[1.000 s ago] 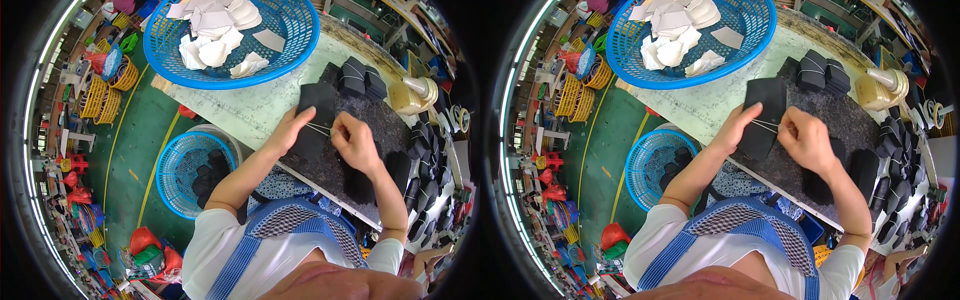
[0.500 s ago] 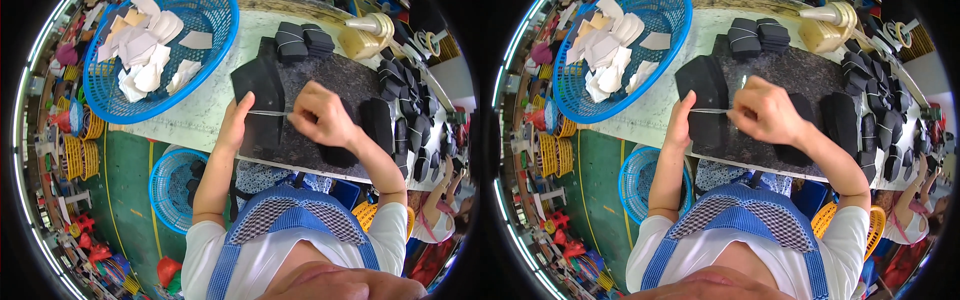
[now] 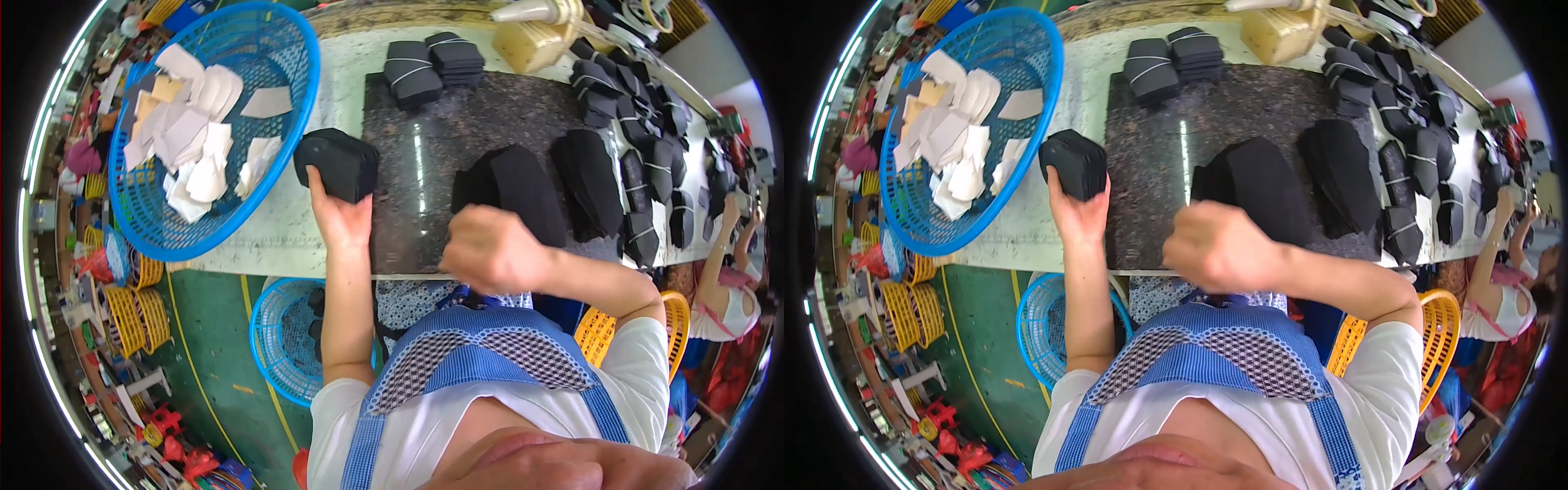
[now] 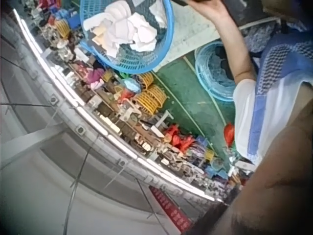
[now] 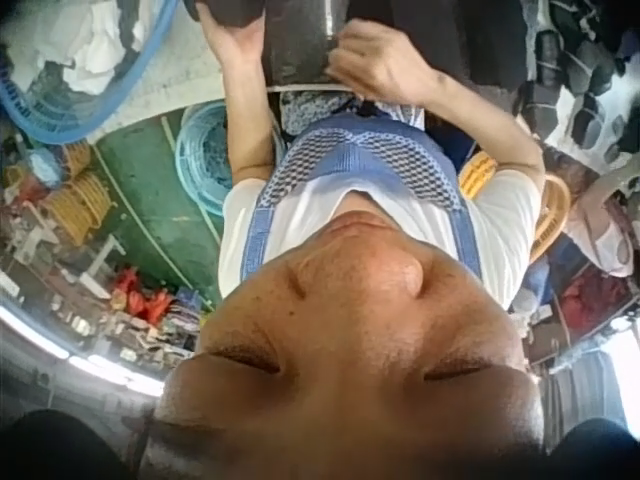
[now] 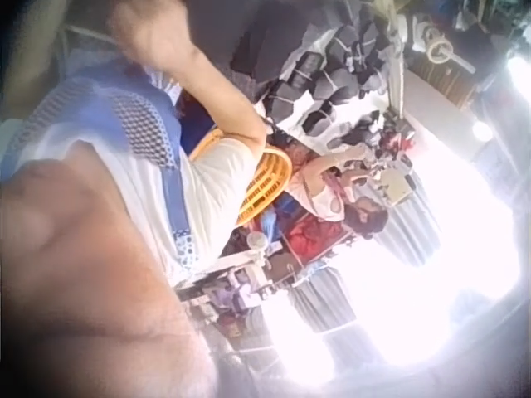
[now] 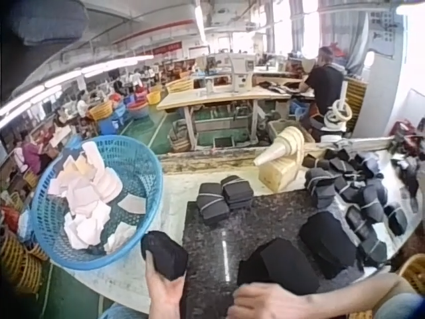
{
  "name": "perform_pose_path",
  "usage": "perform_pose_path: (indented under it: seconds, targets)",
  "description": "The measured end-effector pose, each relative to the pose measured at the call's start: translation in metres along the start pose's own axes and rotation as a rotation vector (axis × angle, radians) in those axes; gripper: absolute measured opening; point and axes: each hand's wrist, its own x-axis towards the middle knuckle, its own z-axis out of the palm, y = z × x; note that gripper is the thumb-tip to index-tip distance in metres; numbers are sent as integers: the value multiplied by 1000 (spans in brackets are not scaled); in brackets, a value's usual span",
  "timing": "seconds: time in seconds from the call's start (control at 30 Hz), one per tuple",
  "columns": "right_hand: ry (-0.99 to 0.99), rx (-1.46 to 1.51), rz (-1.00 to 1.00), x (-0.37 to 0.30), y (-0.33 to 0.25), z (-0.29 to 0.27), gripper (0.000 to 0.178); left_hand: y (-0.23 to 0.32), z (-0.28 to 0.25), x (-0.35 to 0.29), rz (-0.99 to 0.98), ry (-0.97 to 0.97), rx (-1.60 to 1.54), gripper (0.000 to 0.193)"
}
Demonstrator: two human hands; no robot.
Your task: Inspect and sort black shoe upper components by removing them from bundles and restacking them.
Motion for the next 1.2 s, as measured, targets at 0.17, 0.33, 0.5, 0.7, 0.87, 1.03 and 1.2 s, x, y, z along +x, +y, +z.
perform_pose_path:
  seconds: [0.17, 0.33, 0.5, 0.7, 0.87, 1.03, 1.2]
  targets:
    - [439, -216, 571, -13, 70, -92, 11, 6, 5, -21, -138, -143, 428, 41]
    - [388, -763, 537, -32, 111, -115, 25, -5, 15, -14, 154, -308, 892, 56]
    - [-64, 797, 717, 25, 60, -21, 49, -5, 31, -26, 141, -420, 937, 58]
    - [-45, 986, 901, 39, 66, 34, 51, -1, -7, -14, 913, -285, 1945, 47]
    - [27, 897, 837, 35, 62, 36, 50, 2, -1, -26, 754, -296, 1669, 44]
    - [158, 823, 835, 37, 39, 21, 44, -3, 25, -52, 477, -346, 1073, 46]
    - [415, 475, 809, 35, 20, 18, 31, -28, 38, -56, 531, -322, 821, 50]
